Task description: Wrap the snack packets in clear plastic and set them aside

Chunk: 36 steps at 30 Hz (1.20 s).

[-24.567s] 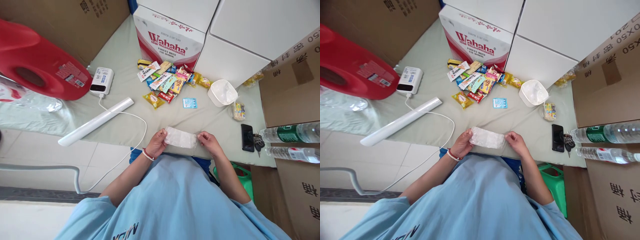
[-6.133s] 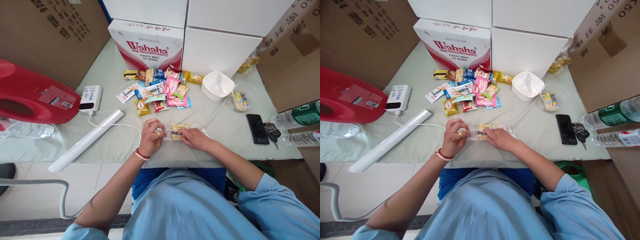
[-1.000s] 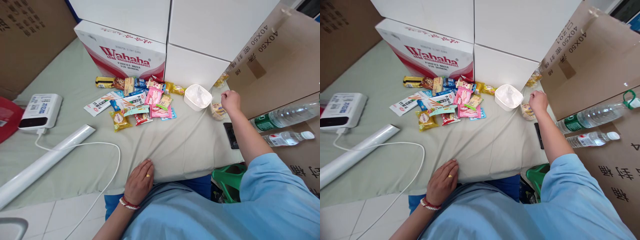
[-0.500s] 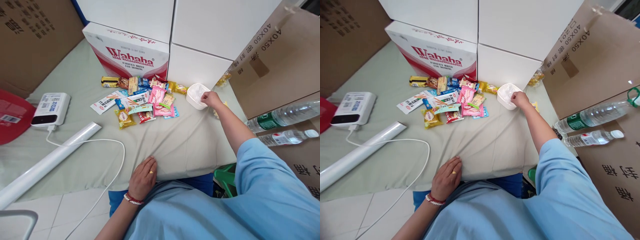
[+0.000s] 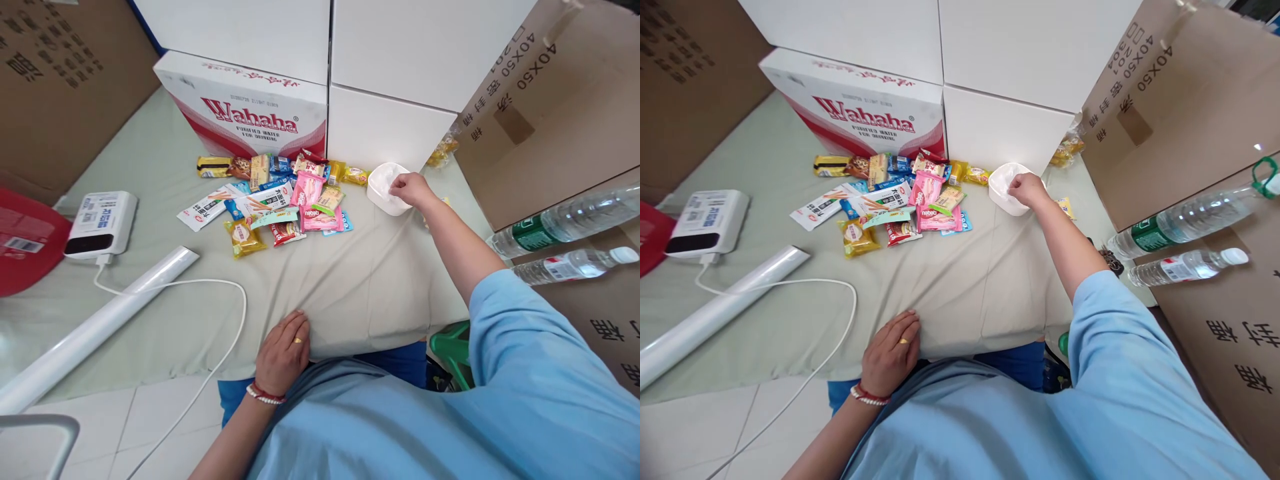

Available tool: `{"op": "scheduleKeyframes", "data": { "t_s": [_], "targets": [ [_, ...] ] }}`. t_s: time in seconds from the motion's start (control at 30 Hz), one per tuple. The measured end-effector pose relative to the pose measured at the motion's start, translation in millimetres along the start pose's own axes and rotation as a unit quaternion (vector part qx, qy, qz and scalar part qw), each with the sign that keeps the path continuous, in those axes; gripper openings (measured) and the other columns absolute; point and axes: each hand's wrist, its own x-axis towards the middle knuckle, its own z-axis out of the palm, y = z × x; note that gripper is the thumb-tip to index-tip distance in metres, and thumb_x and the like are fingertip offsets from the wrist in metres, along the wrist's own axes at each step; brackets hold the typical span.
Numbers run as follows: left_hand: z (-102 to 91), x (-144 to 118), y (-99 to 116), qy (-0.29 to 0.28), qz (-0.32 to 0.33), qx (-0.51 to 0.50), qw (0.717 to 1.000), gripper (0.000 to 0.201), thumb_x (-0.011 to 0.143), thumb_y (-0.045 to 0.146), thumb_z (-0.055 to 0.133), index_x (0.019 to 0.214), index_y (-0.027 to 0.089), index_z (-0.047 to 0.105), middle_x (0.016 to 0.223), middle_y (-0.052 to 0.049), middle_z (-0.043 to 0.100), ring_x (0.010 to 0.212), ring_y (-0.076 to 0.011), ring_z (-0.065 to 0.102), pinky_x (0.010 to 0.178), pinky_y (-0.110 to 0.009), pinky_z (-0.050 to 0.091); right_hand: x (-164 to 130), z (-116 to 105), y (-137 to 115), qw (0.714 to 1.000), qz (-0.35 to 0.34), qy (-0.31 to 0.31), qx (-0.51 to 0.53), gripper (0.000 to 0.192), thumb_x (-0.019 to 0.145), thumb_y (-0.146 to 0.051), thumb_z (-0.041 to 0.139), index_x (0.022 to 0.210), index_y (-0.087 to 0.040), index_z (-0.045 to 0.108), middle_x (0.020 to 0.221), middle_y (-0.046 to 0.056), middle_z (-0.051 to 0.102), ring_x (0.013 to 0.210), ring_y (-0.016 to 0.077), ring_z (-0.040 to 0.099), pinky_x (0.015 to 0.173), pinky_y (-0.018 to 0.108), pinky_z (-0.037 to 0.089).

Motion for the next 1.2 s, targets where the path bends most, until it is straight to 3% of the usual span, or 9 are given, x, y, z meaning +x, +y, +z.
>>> {"op": "scheduleKeyframes", "data": {
  "t_s": [0.23, 0.43, 0.6, 0.73, 0.83, 0.93, 1.0, 1.1, 1.2],
  "targets": [
    [0.1, 0, 1, -0.003, -0.002, -0.002, 1.0, 0.032, 0.088, 0.003, 0.06, 0.116, 0.018, 0.066, 0.114, -0.011, 0.075, 0.119, -0.0273, 0.069, 0.101, -0.042, 0.057, -2, -4, 3, 0.977, 0.111, 0.058, 0.171, 0.014, 0.073, -0.014, 0.069, 0.071, -0.018, 0.056, 0.068, 0.004, 0.063, 0.055, 0.0104, 0.043, 0.055, 0.028, 0.039],
    [-9.3, 11, 7, 0.034, -0.126, -0.169, 0.977, 0.022, 0.094, 0.009, 0.055, 0.106, 0.021, 0.069, 0.108, -0.008, 0.075, 0.109, -0.0217, 0.072, 0.097, -0.039, 0.059, -67, -25, 7, 0.942, -0.052, 0.248, 0.221, 0.011, 0.088, -0.036, 0.055, 0.088, -0.025, 0.054, 0.077, 0.0, 0.054, 0.067, 0.0142, 0.054, 0.061, 0.027, 0.045],
    [-16.3, 47, 39, -0.011, -0.326, -0.382, 0.865, 0.02, 0.1, 0.035, 0.056, 0.1, 0.021, 0.07, 0.09, -0.004, 0.072, 0.076, -0.0153, 0.07, 0.063, -0.027, 0.058, -190, 20, -3, 0.924, -0.053, 0.048, 0.377, 0.014, 0.083, -0.037, 0.066, 0.085, -0.027, 0.057, 0.065, -0.005, 0.049, 0.052, 0.0122, 0.044, 0.055, 0.028, 0.041],
    [-5.3, 85, 62, -0.087, -0.417, -0.535, 0.73, 0.039, 0.088, 0.053, 0.07, 0.107, 0.02, 0.063, 0.101, -0.006, 0.07, 0.074, -0.0162, 0.071, 0.048, -0.022, 0.052, -267, 67, -8, 0.95, -0.122, -0.055, 0.283, 0.005, 0.089, -0.031, 0.066, 0.085, -0.028, 0.069, 0.089, 0.003, 0.069, 0.075, 0.0196, 0.063, 0.069, 0.035, 0.051],
    [8.0, 99, 64, -0.089, -0.433, -0.545, 0.712, 0.038, 0.083, 0.053, 0.075, 0.093, 0.019, 0.062, 0.085, -0.002, 0.067, 0.069, -0.0132, 0.066, 0.049, -0.02, 0.049, -293, 87, -7, 0.955, -0.164, -0.066, 0.24, 0.009, 0.091, -0.029, 0.063, 0.088, -0.03, 0.071, 0.101, 0.005, 0.072, 0.092, 0.0246, 0.067, 0.083, 0.042, 0.055],
    [14.0, 97, 60, -0.071, -0.446, -0.559, 0.695, 0.033, 0.086, 0.05, 0.073, 0.086, 0.019, 0.059, 0.068, 0.003, 0.06, 0.06, -0.0112, 0.059, 0.051, -0.02, 0.047, -300, 97, -2, 0.95, -0.103, -0.057, 0.29, 0.011, 0.092, -0.037, 0.065, 0.085, -0.029, 0.069, 0.103, 0.007, 0.071, 0.091, 0.0247, 0.067, 0.081, 0.042, 0.058],
    [12.6, 94, 58, -0.052, -0.433, -0.537, 0.722, 0.029, 0.089, 0.046, 0.07, 0.087, 0.02, 0.059, 0.07, 0.002, 0.06, 0.061, -0.0113, 0.059, 0.053, -0.022, 0.047, -300, 98, 1, 0.927, -0.035, -0.089, 0.364, 0.019, 0.091, -0.047, 0.066, 0.09, -0.028, 0.068, 0.105, 0.006, 0.07, 0.09, 0.0238, 0.067, 0.08, 0.041, 0.059],
    [6.6, 91, 59, -0.032, -0.328, -0.431, 0.84, 0.017, 0.094, 0.035, 0.065, 0.087, 0.02, 0.065, 0.087, -0.003, 0.064, 0.076, -0.0136, 0.063, 0.067, -0.026, 0.052, -296, 96, 2, 0.866, 0.048, -0.14, 0.477, 0.039, 0.093, -0.063, 0.061, 0.112, -0.029, 0.065, 0.113, 0.006, 0.069, 0.098, 0.0243, 0.067, 0.078, 0.039, 0.061],
    [3.6, 90, 62, -0.03, -0.221, -0.359, 0.906, 0.012, 0.097, 0.027, 0.06, 0.091, 0.021, 0.07, 0.1, -0.006, 0.067, 0.091, -0.0163, 0.065, 0.083, -0.031, 0.053, -288, 93, -1, 0.864, 0.064, -0.139, 0.48, 0.043, 0.089, -0.064, 0.067, 0.11, -0.026, 0.066, 0.103, 0.004, 0.069, 0.09, 0.0216, 0.065, 0.072, 0.033, 0.058]
  ]
}}
